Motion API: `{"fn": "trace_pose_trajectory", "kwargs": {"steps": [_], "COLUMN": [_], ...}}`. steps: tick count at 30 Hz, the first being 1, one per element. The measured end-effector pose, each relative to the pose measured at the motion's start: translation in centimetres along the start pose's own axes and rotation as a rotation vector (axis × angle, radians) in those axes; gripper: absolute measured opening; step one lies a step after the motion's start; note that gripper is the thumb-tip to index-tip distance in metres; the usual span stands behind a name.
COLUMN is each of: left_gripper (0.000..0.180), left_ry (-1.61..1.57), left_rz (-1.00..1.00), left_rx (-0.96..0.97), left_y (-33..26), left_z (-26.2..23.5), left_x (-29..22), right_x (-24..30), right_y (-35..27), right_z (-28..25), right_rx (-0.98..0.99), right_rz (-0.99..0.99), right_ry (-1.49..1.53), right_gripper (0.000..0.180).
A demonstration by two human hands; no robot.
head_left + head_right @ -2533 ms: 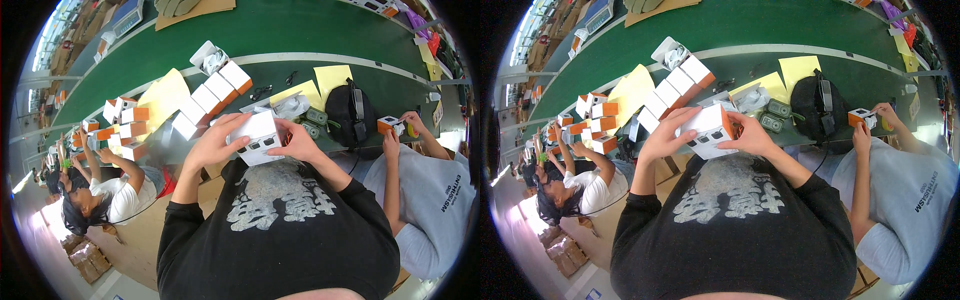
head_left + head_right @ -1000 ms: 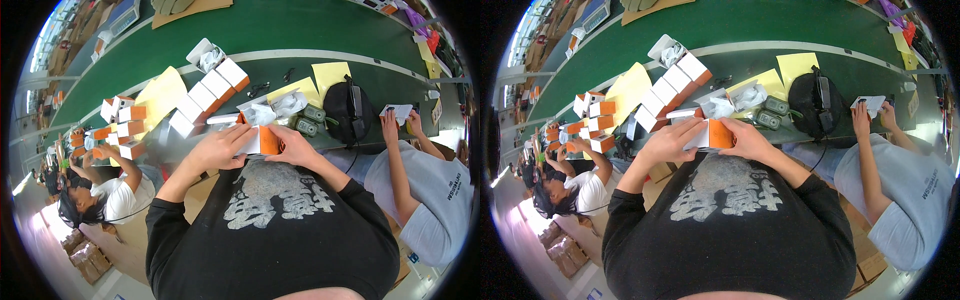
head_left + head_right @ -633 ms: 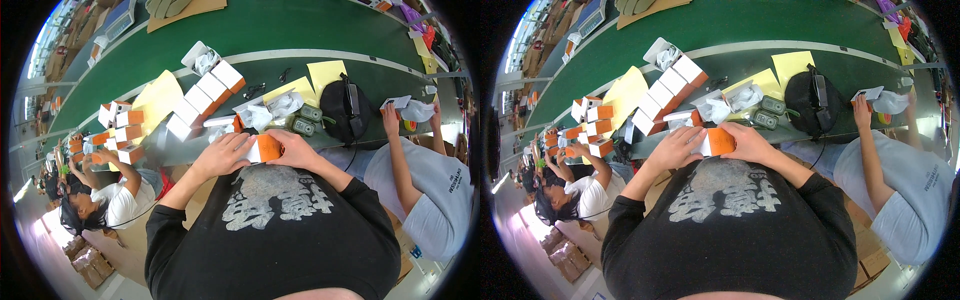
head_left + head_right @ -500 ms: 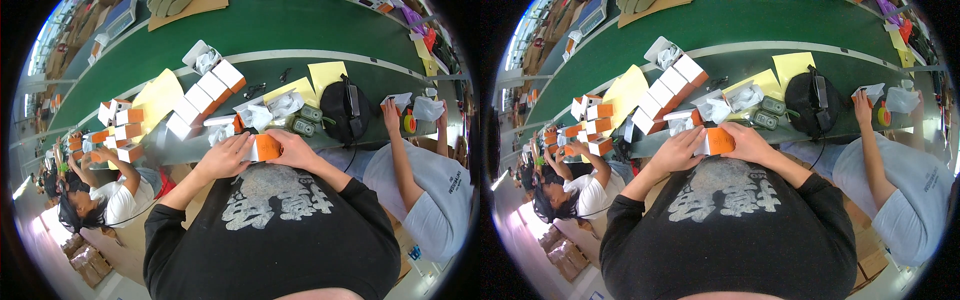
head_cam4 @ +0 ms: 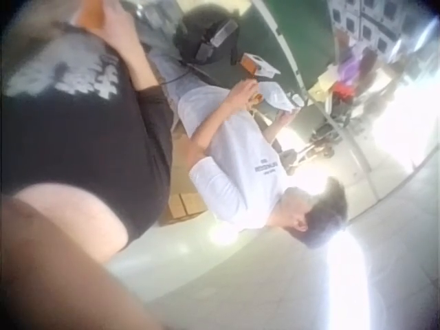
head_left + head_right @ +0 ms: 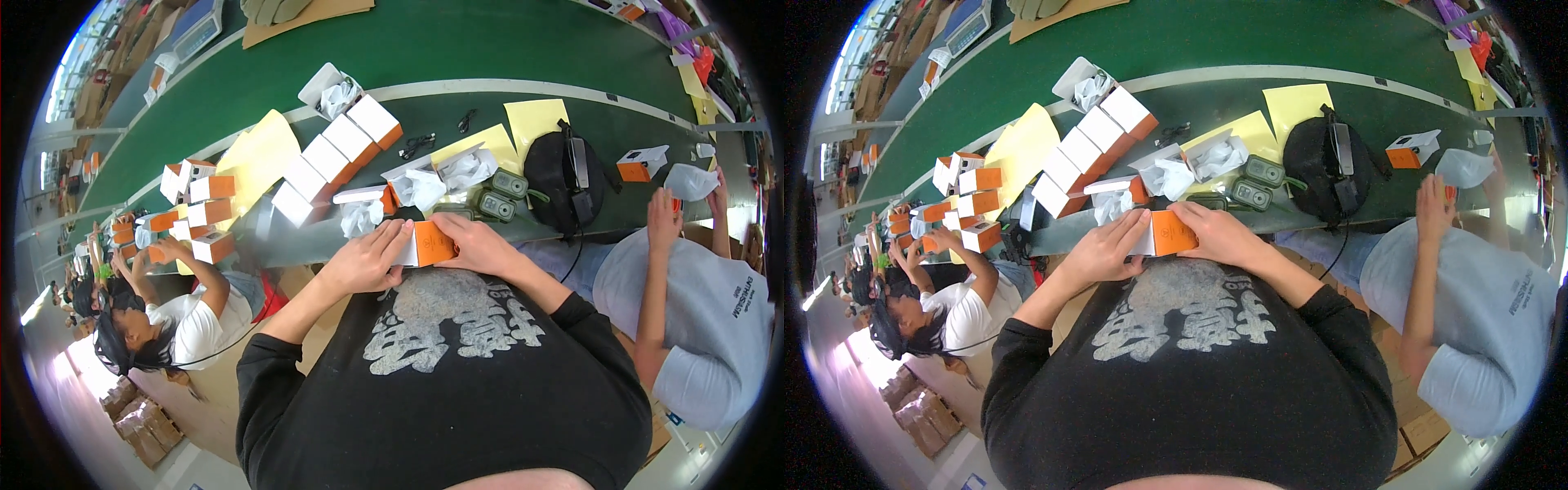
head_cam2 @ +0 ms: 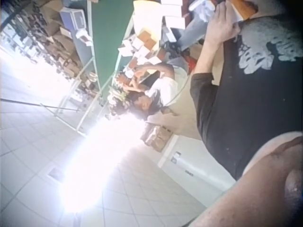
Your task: Packing electronic devices and accessories into cardboard boxes on an assembly line.
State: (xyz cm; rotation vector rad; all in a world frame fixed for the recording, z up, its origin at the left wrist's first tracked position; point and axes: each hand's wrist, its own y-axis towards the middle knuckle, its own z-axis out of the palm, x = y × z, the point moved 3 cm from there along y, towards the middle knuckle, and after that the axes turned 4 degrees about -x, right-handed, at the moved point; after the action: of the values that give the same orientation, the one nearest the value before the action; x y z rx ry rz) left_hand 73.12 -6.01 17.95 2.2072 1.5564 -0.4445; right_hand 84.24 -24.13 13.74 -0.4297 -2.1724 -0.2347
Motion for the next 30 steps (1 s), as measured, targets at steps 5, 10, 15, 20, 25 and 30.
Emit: {"fn": "trace_pose_trajectory", "kwargs": {"steps": [5, 10, 15, 20, 25, 30], "left_gripper": [0.077, 0.075, 0.073, 0.071, 0.072, 0.071], "left_ry": [0.019, 0.016, 0.019, 0.025, 0.02, -0.007], "left_rz": [0.035, 0.078, 0.1, 0.102, 0.133, 0.131], "left_rx": [0.0, -0.013, 0.009, 0.046, 0.045, 0.056], "left_y": [0.0, 0.2, 0.5, 0.4, 0.3, 0.3], "left_z": [0.0, -0.2, -0.5, -0.4, -0.6, -1.1], "left_x": [0.3, 0.4, 0.9, 1.3, 1.6, 1.8], "right_x": [-0.1, -0.2, -0.4, -0.4, -0.5, -0.2], "right_y": [0.0, 0.0, -0.2, -0.1, -0.1, 0.2], "right_z": [0.2, 0.3, 0.4, 0.4, 0.5, 0.3], "right_rx": [-0.012, -0.023, -0.081, -0.081, -0.097, -0.081], "right_rz": [0.002, 0.02, 0.009, 0.026, 0.037, 0.057], "right_ry": [0.024, 0.041, 0.102, 0.105, 0.127, 0.161], "right_gripper": [0.073, 0.072, 0.075, 0.078, 0.079, 0.08]}}
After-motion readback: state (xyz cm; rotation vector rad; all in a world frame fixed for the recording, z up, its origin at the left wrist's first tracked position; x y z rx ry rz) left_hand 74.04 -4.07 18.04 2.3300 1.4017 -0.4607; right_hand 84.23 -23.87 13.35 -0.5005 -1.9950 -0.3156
